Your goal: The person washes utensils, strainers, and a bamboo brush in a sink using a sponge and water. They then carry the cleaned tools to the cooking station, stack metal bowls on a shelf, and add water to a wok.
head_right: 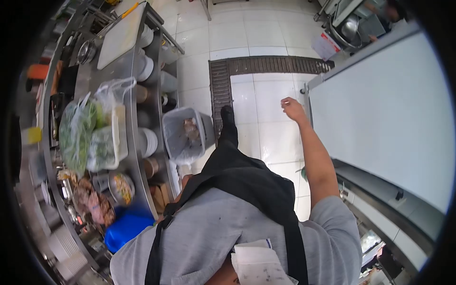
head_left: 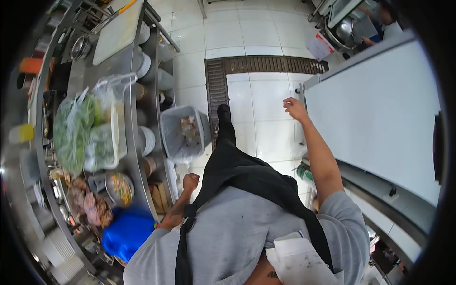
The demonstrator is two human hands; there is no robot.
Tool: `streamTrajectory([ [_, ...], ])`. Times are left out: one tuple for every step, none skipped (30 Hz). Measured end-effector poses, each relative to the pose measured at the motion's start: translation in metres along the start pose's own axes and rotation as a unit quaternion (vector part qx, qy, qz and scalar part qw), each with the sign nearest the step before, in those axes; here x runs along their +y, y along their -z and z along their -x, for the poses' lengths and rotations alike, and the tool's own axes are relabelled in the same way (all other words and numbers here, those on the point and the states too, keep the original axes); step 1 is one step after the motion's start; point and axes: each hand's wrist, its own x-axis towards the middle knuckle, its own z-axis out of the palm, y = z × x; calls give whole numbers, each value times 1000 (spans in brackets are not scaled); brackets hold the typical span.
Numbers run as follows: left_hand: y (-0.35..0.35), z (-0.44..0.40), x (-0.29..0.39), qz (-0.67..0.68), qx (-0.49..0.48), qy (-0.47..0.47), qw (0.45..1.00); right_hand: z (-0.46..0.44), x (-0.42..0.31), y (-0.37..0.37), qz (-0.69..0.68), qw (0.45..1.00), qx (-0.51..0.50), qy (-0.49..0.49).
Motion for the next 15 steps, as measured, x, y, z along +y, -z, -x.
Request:
streamTrajectory([
  [-1, -33, 8, -33, 64, -52, 996, -20, -13, -2, 4, 1000, 2, -4],
  [9, -70, 26, -31, 58, -54, 996, -37, -24, -6, 95, 994, 0, 52],
  [19, -113, 49, -59, 56, -71, 994, -55, -35, -7, 185, 977, -4, 109],
  [30, -150, 75, -89, 53, -86, 991, -64, -42, -8, 184, 979, -13, 90],
  [48, -189, 110, -67, 56, -102, 991, -72, -43, -9, 161, 985, -44, 33],
  [71, -234, 156, -48, 60, -122, 990, -80, -36, -9, 114, 990, -75, -17],
  [102, -272, 212, -67, 14, -87, 994, -88, -25, -8, 63, 991, -103, -64],
  [122, -325, 251, -130, 62, -172, 975, -90, -18, -7, 60, 991, -87, -80],
  [148, -356, 306, -88, 82, -251, 960, -88, -8, -3, 56, 991, -70, -96],
  [165, -402, 354, -75, 91, -276, 954, -90, 15, -4, 27, 986, -65, -151],
  [188, -440, 409, -94, 112, -300, 943, -93, 30, -4, -2, 977, -62, -205],
  [208, -479, 462, -67, 97, -306, 945, -94, 26, 3, -39, 957, -78, -276],
  [227, -491, 523, -51, 107, -329, 937, -94, 23, 7, -77, 931, -96, -344],
  [239, -489, 579, -35, 116, -351, 928, -96, 35, 6, -136, 906, -108, -387],
  [243, -496, 615, -39, 118, -360, 925, -103, 60, 1, -194, 876, -119, -426],
])
